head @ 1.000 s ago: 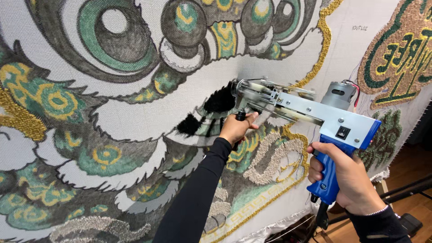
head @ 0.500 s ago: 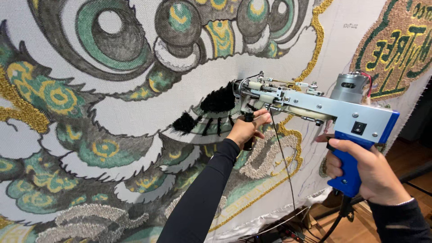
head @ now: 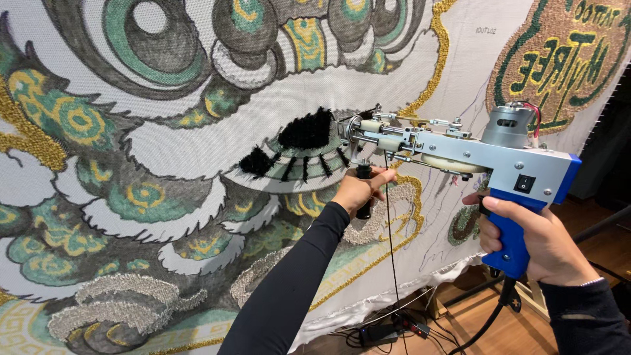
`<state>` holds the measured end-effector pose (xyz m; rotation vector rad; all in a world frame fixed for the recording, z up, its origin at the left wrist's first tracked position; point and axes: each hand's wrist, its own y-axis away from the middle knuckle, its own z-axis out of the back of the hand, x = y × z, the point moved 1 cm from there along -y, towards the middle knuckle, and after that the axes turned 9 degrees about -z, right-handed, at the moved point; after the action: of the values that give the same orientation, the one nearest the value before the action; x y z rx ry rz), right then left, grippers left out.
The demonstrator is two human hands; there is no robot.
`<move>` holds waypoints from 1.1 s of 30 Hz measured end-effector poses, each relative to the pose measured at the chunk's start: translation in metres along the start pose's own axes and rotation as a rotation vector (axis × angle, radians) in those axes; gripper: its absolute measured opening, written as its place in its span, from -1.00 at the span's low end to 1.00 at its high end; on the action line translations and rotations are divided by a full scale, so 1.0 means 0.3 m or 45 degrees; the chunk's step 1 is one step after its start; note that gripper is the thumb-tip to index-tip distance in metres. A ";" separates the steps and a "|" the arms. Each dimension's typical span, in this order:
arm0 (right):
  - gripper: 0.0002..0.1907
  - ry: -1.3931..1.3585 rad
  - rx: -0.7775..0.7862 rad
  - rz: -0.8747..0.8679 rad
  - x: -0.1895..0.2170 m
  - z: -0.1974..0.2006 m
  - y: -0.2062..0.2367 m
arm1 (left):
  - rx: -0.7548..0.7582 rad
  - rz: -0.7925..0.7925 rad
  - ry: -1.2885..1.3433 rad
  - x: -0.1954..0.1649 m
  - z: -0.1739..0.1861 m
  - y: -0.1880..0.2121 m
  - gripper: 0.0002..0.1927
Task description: The person uses a tufting gun to apply black yarn to a large canvas with a lion dance mask design. They guide the tool with both hands to follow the pattern and occasionally touch the yarn by hand to check the texture.
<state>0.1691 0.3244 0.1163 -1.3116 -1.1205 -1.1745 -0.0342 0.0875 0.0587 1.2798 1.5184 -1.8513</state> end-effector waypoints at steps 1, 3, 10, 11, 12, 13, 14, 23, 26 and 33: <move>-0.62 0.005 0.009 0.006 -0.002 0.006 0.005 | 0.007 0.003 -0.001 0.009 -0.001 0.001 -0.68; -0.62 0.022 -0.015 0.026 -0.011 0.020 0.013 | 0.022 0.010 -0.004 0.025 -0.002 0.004 -0.71; -0.66 -0.123 0.059 -0.033 -0.080 0.020 -0.006 | -0.006 0.102 0.024 0.042 0.008 0.045 -0.60; -0.67 -0.104 0.055 -0.025 -0.085 0.015 -0.007 | 0.001 0.085 0.044 0.044 0.012 0.056 -0.59; -0.67 -0.084 0.051 -0.018 -0.090 0.008 -0.008 | 0.007 0.068 0.064 0.047 0.013 0.064 -0.57; -0.67 -0.065 0.047 -0.010 -0.093 -0.002 -0.009 | -0.011 0.095 0.054 0.052 0.015 0.068 -0.58; -0.67 -0.061 0.044 -0.006 -0.094 -0.009 -0.007 | -0.029 0.126 0.045 0.060 0.016 0.074 -0.59; -0.67 -0.038 -0.001 -0.041 -0.075 -0.069 -0.015 | -0.039 0.156 0.118 0.110 0.048 0.064 -0.67; -0.68 -0.041 0.007 -0.032 -0.076 -0.078 -0.018 | -0.048 0.167 0.124 0.124 0.059 0.056 -0.69; -0.67 0.017 -0.025 -0.028 -0.069 -0.104 -0.031 | -0.106 0.161 0.112 0.149 0.076 0.025 -0.64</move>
<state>0.1559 0.2935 0.0972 -1.3075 -1.1189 -1.2121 -0.0589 0.0738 0.0165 1.4008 1.5056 -1.6562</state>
